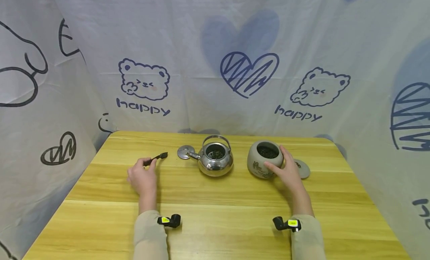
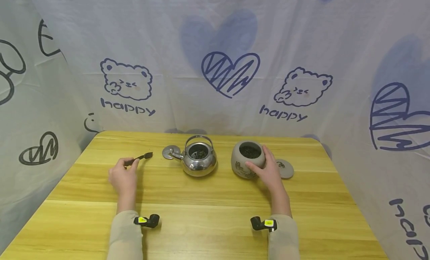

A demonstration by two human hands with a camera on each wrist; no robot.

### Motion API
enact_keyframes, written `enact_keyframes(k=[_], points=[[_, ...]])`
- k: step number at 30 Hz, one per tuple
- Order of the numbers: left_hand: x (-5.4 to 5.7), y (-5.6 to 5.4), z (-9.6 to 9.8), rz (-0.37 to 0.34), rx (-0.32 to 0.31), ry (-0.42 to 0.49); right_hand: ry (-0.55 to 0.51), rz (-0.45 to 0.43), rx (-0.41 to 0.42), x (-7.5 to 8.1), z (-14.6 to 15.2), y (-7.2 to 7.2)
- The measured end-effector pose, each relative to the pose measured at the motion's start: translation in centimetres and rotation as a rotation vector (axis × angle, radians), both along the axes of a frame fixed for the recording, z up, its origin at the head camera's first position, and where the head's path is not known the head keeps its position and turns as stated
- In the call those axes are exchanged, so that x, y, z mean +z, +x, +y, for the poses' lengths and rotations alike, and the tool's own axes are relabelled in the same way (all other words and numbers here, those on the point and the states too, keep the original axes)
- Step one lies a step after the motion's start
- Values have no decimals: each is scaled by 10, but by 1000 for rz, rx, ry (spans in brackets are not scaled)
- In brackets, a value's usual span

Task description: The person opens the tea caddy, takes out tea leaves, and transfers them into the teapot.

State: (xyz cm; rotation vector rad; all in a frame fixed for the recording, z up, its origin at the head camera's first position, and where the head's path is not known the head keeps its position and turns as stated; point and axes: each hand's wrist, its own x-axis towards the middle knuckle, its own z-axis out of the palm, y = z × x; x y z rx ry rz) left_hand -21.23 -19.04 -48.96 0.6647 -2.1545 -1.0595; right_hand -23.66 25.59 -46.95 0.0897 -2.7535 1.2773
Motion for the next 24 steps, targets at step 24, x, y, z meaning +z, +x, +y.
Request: enact_keyframes(k=[24], points=[[-17,3,-9,-362,-74,-90,4,-10,5,-2,2,-3]])
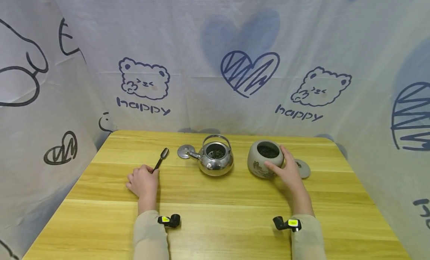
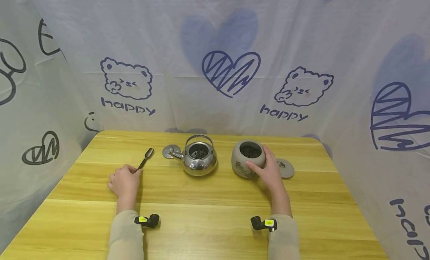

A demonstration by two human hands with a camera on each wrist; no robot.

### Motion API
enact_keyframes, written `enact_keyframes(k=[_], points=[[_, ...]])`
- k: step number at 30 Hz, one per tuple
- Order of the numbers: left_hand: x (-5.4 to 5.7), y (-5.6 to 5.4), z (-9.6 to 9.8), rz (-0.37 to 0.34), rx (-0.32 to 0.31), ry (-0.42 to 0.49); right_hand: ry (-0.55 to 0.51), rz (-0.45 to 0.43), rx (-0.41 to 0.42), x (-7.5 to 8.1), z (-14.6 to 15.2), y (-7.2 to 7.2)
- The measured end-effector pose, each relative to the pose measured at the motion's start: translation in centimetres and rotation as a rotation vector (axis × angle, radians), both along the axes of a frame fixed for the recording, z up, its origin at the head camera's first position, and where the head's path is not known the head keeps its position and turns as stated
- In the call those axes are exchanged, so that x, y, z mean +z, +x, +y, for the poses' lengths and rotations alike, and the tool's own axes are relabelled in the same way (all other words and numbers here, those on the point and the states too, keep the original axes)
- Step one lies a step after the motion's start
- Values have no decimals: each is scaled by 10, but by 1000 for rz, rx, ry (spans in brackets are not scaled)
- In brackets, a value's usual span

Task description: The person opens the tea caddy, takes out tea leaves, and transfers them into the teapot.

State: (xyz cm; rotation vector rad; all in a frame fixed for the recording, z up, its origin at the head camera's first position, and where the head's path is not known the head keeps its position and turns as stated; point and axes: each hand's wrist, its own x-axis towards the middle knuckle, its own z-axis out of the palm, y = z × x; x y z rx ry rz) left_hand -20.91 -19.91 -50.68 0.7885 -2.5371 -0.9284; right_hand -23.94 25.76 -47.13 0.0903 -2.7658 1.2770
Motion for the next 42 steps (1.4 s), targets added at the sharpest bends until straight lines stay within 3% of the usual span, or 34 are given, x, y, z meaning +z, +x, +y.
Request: enact_keyframes(k=[16,31,42], points=[[7,0,1,-41,-15,33,5,4,9,2,-1,1],[55,3,18,143,-77,30,54,5,30,9,0,2],[91,10,53,344,-164,1,60,-2,39,18,2,6]])
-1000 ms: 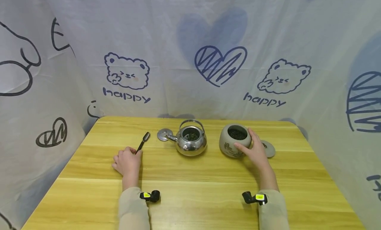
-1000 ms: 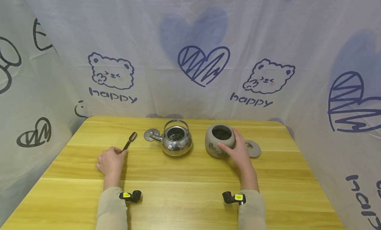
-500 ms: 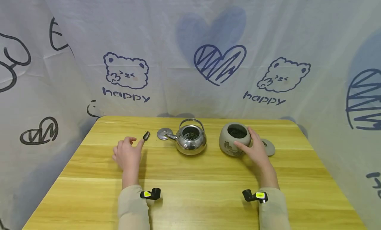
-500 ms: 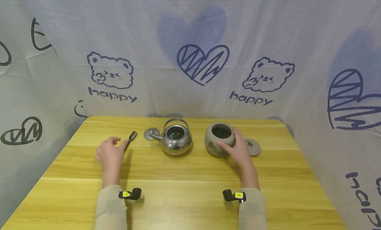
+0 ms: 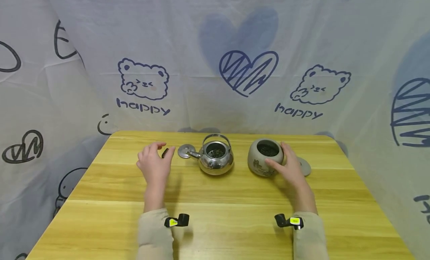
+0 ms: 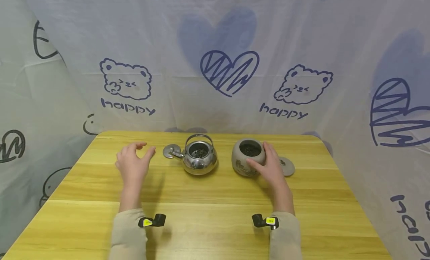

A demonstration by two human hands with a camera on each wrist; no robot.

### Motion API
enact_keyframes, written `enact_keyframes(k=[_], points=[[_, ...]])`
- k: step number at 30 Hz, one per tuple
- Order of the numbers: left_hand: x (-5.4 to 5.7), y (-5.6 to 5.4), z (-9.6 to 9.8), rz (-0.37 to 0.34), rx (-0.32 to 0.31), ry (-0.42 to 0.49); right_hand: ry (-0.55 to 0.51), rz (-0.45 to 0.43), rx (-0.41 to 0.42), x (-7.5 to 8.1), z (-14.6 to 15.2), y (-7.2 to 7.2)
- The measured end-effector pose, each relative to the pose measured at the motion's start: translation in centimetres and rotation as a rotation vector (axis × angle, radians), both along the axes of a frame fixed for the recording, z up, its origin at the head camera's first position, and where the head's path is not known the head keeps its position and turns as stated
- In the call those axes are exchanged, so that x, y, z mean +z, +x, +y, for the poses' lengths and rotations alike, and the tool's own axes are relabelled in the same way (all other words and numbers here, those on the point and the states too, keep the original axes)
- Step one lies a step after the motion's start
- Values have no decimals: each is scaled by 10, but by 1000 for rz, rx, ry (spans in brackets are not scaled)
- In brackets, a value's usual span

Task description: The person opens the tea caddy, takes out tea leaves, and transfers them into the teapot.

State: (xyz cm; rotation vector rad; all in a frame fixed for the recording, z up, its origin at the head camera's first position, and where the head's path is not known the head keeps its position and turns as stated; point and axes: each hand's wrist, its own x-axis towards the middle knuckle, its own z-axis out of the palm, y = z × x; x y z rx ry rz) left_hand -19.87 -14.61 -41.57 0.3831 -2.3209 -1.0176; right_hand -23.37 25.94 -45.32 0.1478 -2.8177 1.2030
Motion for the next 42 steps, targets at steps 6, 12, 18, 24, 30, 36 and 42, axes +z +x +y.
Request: enact_keyframes(k=[6,12,18,24,30,36,42], points=[[9,2,36,109,-130,-46,-23,46,-38,11,9,5],[5,2,80,226,-262,-168,-22,112,-117,19,28,15],[0,3,122,224,-366,-307,-76,133,-192,16,51,19],[-6,-3,155,66,-484,-385,-111,134,-265,4,66,20],[-21,-21,181,-20,-508,-486,-131,119,-310,-12,73,18],[-25,-33,201,-116,-516,-580,-106,88,-303,-29,75,13],[-30,-41,216,-186,-496,-674,-42,44,-297,-45,80,9]])
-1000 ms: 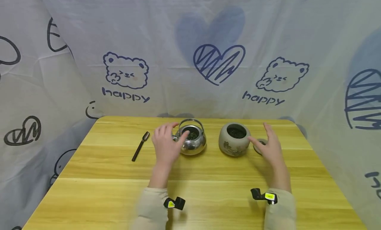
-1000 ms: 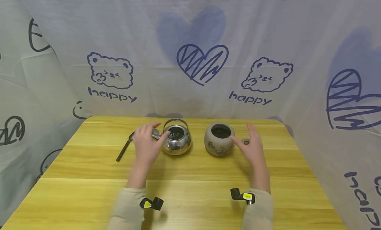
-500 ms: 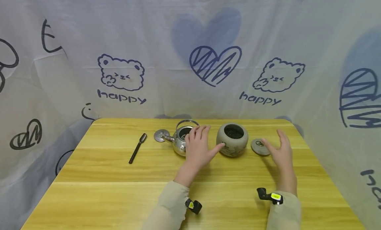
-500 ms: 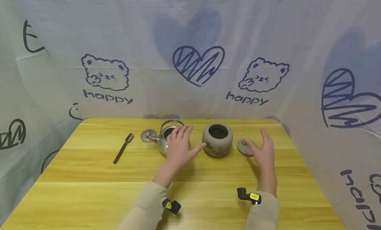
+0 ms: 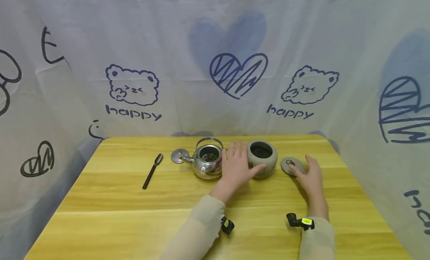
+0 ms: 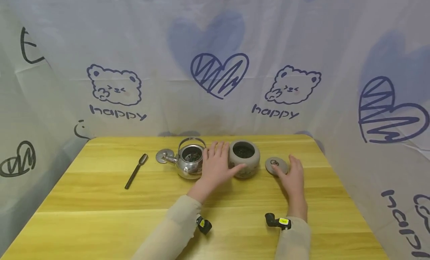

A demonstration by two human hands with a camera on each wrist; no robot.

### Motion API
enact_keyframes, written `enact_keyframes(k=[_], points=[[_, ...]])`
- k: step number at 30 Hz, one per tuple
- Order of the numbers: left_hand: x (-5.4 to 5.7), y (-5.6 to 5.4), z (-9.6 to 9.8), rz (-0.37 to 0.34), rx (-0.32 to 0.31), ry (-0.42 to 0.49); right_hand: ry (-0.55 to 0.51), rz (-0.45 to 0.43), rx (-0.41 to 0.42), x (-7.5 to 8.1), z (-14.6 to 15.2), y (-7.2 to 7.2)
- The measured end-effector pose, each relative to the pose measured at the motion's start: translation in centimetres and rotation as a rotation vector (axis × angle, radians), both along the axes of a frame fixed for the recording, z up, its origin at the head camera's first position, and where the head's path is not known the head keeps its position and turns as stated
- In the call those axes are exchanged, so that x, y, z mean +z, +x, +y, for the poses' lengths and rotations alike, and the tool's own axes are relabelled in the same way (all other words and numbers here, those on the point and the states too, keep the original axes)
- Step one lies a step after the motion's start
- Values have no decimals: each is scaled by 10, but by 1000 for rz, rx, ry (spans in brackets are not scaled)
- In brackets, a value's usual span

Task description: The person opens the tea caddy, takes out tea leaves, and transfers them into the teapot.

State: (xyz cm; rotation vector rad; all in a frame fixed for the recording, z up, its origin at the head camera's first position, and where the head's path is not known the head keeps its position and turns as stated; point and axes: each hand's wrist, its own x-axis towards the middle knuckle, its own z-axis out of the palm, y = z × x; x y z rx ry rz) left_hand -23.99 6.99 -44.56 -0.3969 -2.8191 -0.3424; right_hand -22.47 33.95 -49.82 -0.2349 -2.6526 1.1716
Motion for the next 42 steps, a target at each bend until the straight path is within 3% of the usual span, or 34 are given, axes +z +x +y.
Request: enact_keyframes(k=[5,12,20,29,32,34,39,42], points=[[-4,-3,4,-17,19,-22,68,-35,1,-11,0,-4],[-9,-9,8,-58,7,-20,135,-20,-1,-12,-1,-5],[-20,-11,9,-13,24,-6,171,-51,20,-17,-4,-8],[-24,-12,9,11,8,50,153,-57,20,-13,-5,-9],[-24,-7,3,72,-3,71,124,-15,18,-11,-7,-8],[-21,-2,-5,158,-23,99,92,35,12,-10,-10,-8],[-12,6,-25,420,-109,187,-14,252,-47,2,-17,-8],[-11,8,-40,503,-162,244,-31,376,-68,13,-26,-6]])
